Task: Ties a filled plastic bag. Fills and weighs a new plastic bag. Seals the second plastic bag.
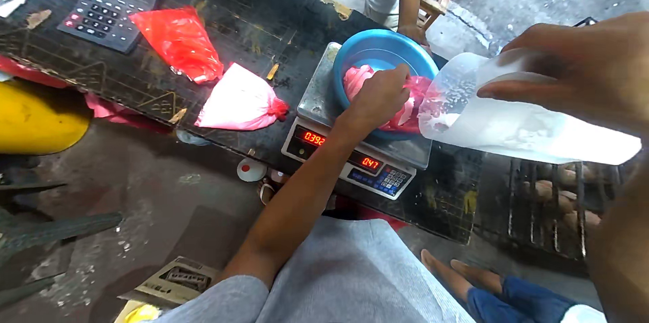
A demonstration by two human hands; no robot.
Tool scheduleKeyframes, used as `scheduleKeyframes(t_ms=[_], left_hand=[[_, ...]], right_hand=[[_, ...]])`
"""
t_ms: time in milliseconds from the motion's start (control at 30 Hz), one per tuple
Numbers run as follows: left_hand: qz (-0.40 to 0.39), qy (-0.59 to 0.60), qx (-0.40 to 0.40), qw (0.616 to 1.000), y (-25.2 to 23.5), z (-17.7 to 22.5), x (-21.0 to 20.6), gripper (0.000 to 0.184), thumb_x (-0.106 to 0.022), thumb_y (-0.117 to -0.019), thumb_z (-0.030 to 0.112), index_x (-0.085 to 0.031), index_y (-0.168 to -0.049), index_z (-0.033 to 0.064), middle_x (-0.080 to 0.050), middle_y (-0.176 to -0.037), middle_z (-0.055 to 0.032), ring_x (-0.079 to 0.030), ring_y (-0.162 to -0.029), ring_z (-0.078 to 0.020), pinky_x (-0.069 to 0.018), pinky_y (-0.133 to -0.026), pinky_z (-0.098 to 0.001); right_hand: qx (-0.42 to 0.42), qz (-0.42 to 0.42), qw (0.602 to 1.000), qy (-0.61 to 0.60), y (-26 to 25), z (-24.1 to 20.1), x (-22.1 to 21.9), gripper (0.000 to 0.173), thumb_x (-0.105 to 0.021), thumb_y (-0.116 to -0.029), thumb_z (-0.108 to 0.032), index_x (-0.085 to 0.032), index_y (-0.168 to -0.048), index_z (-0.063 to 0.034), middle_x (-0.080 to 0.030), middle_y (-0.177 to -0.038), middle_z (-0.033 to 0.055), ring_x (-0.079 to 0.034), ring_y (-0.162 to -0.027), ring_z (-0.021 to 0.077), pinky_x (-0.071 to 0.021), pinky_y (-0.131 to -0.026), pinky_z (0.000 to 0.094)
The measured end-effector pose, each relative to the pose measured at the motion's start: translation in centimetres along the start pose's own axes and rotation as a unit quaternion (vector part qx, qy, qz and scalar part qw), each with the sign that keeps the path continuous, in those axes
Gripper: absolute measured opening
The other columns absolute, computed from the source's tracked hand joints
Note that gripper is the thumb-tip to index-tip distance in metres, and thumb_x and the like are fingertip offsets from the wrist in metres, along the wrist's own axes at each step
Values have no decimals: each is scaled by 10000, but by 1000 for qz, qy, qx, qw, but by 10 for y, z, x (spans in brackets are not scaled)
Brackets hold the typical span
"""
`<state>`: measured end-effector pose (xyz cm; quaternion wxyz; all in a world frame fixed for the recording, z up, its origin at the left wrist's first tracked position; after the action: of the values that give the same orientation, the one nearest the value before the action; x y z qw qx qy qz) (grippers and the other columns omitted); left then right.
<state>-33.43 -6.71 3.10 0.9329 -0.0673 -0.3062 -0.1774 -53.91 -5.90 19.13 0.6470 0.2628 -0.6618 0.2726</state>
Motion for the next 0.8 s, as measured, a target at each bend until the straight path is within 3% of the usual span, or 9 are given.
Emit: scheduleKeyframes(t_ms=[300,433,567,700,800], left_hand=[[12,14,-6,1000,2,-7,2,243,-555,-1017,131,-612,-1228,23,-690,-979,-166,-687,-932,-322,-554,-833,-506],[19,2,4,1000,3,-9,3,292,-549,-1021,150,-608,-1284,37,-693,-1078,-170,-682,-1033,-327,-550,-895,-510],[24,-17,-7,1000,4,-9,8,336,-553,-1017,150,-593,-1327,29,-692,-1105,-172,-683,-1045,-332,-554,-897,-514],[29,-37,-18,999,5,-11,12,251,-543,-1019,174,-620,-1202,21,-686,-975,-156,-689,-941,-320,-557,-817,-494],[16,-38,-13,999,9,-11,16,256,-546,-1026,176,-615,-1200,2,-681,-978,-176,-687,-949,-340,-551,-825,-500]], right_hand=[[19,-59,998,33,-36,-14,2,588,-544,-940,-645,-657,-1051,-78,-557,-624,73,-548,-500,274,-419,-448,501],[37,-90,994,57,-56,-26,2,596,-514,-941,-667,-650,-1041,-95,-530,-609,62,-538,-492,282,-408,-437,510],[63,-118,988,74,-76,-36,1,596,-507,-936,-678,-652,-1085,-119,-528,-601,67,-549,-488,308,-416,-426,531],[94,-133,983,80,-90,-45,-2,588,-506,-935,-696,-636,-1016,-129,-503,-593,52,-534,-480,294,-407,-412,519],[117,-145,978,93,-99,-51,-4,578,-520,-937,-687,-624,-955,-120,-481,-572,53,-529,-472,300,-403,-409,517]])
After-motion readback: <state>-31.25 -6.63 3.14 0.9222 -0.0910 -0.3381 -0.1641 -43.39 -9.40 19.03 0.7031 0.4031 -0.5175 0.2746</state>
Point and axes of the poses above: each hand's wrist, its own y-axis away from the middle knuckle, its own x-axis out of the back of the hand, z = x × y, the point moved 2 cm from there along -y, towards the middle knuckle
